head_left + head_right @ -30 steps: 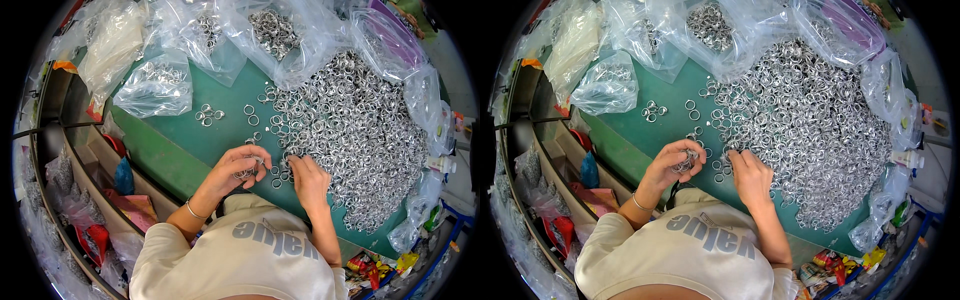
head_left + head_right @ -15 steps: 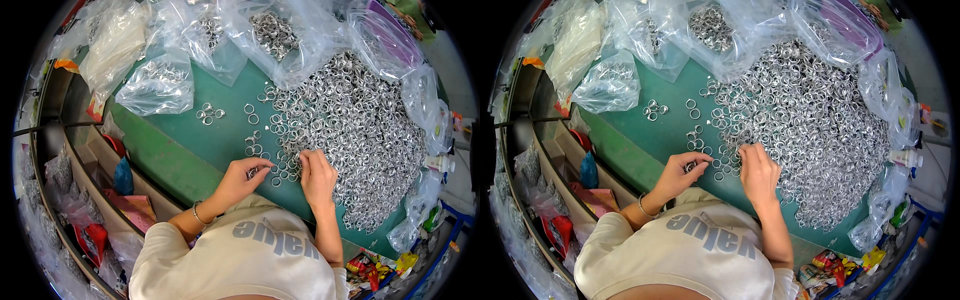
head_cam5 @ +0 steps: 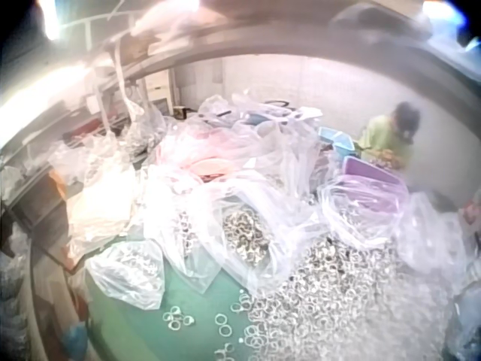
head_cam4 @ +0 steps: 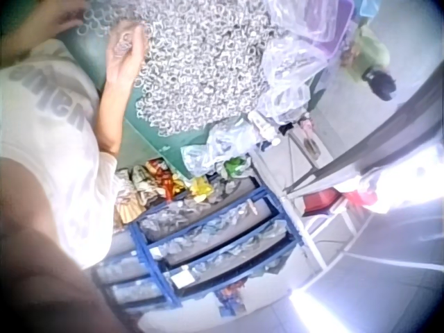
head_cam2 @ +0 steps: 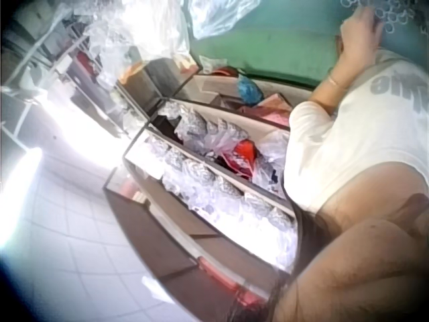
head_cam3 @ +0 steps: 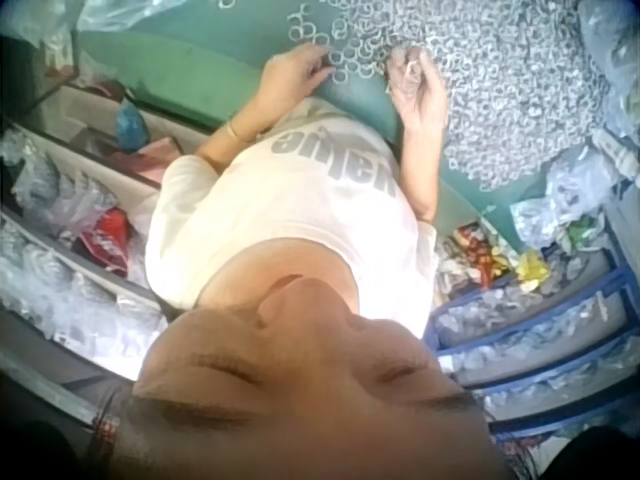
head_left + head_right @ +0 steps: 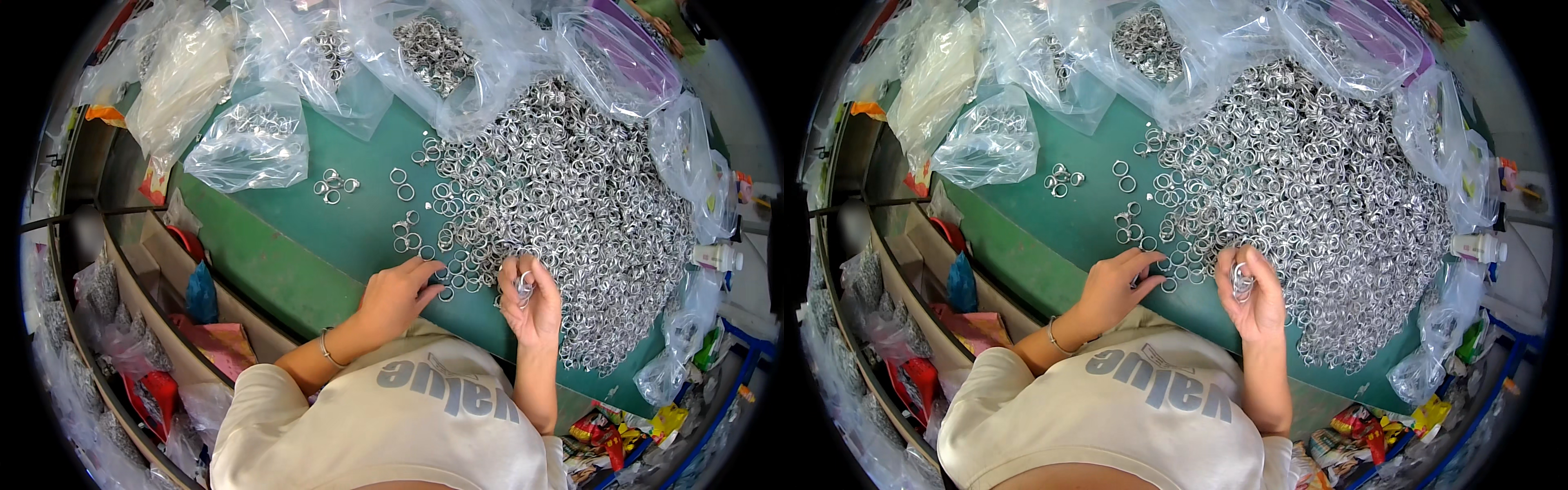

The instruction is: The person sorts through a large pile of small metal rings by hand on a workbench, picking up individual rings and placing them into smaller groups.

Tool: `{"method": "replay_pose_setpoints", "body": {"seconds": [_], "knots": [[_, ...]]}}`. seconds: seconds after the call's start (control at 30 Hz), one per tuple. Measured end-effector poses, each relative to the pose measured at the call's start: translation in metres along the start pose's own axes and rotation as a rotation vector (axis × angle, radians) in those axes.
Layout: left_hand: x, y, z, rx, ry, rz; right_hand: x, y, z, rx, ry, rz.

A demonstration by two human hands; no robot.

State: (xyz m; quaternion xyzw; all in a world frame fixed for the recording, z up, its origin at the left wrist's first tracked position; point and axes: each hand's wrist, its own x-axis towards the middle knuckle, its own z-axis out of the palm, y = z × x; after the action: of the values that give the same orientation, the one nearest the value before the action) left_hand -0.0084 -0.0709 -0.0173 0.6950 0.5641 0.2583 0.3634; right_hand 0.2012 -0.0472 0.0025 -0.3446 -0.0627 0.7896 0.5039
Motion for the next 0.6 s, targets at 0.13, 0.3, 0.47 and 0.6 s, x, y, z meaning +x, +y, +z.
{"method": "replay_pose_setpoints", "body": {"seconds": [0.13, 0.3, 0.47, 0.6], "knots": [[0.001, 0.0, 0.004, 0.036, 0.012, 0.032, -0.007, 0.004, -0.01, -0.146, -0.034, -0.003], [0.003, 0.001, 0.004, 0.022, 0.027, 0.032, 0.006, 0.023, 0.006, -1.534, -0.094, -0.668], [0.002, 0.004, 0.003, 0.004, 0.029, 0.01, 0.02, 0.035, 0.021, -2.1, 0.002, -0.725], [-0.001, 0.003, 0.002, -0.112, 0.038, -0.02, 0.019, 0.022, 0.015, -1.269, -0.026, -0.49]]}}
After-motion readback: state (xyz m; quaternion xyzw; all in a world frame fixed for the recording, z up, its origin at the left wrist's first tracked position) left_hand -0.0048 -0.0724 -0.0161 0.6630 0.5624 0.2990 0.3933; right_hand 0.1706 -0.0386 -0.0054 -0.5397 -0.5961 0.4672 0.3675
